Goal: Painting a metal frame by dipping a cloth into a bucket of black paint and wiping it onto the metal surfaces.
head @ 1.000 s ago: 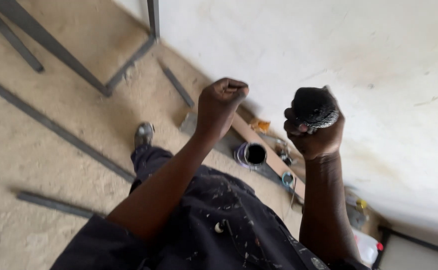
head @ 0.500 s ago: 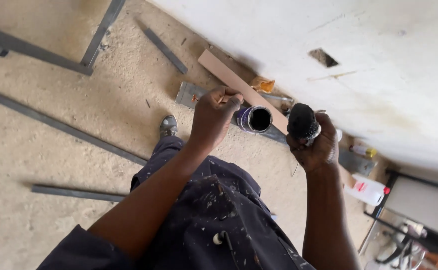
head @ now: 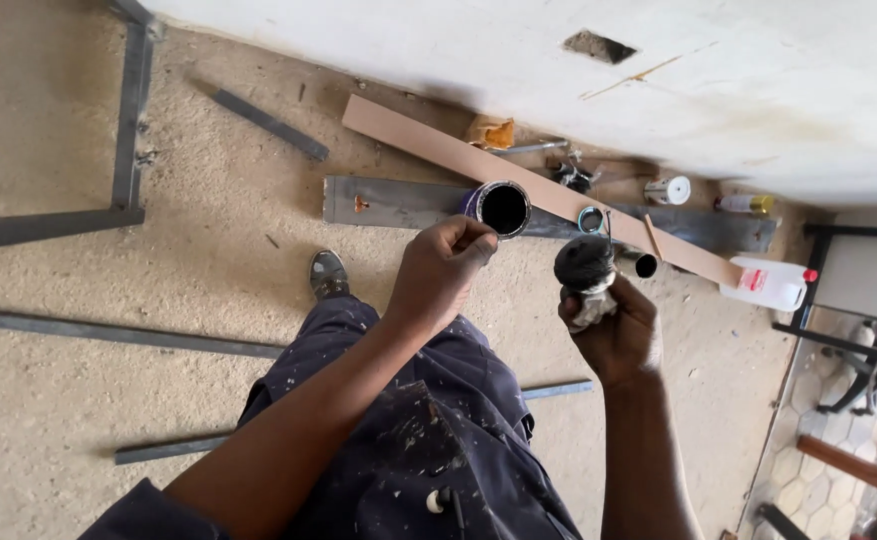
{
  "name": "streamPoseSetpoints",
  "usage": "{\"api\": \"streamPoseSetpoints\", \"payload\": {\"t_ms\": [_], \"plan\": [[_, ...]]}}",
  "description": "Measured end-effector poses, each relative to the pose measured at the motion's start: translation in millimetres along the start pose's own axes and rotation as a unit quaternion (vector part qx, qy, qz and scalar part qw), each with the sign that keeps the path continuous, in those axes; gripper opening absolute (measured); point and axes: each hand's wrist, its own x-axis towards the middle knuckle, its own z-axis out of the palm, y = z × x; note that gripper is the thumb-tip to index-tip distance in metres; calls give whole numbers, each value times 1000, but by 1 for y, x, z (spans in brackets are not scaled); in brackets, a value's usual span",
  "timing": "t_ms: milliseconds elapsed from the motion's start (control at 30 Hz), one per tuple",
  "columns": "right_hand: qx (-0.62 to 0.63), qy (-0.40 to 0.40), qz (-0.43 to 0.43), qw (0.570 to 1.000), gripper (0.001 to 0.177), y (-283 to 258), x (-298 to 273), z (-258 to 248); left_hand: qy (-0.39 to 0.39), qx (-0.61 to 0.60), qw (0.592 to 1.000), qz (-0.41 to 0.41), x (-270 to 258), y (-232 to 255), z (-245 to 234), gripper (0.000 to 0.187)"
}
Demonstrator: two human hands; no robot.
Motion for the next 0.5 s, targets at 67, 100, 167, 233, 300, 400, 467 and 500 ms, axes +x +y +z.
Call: {"api": "streamPoseSetpoints", "payload": {"t_ms": [67,100,167,233,300,400,467,500], "plan": [[11,3,-6,1000,21,-5,12,-30,-7,16,1000,-18,8,-2,11,21],[17,1,-11,1000,27,-9,19,-46,-9,27,999,-33,12,-4,19,21],[-9,0,-4,1000,22,-19,34,-62,-8,46,998,-44,23,-4,37,21],[-38,-3,6,999,17,-29,56,-82,-4,62,996,-56,34,-7,54,20],[-64,-4,25,998,13,-39,86,-106,8,64,997,-43,46,-13,72,22],[-37,-5,59,998,12,-65,126,-123,46,61,995,-68,62,-6,104,22],[-29,-2,80,996,9,-89,143,-123,77,67,991,-90,83,-20,128,22],[-20,7,90,996,8,-99,149,-124,97,72,987,-108,94,-27,139,23]]}}
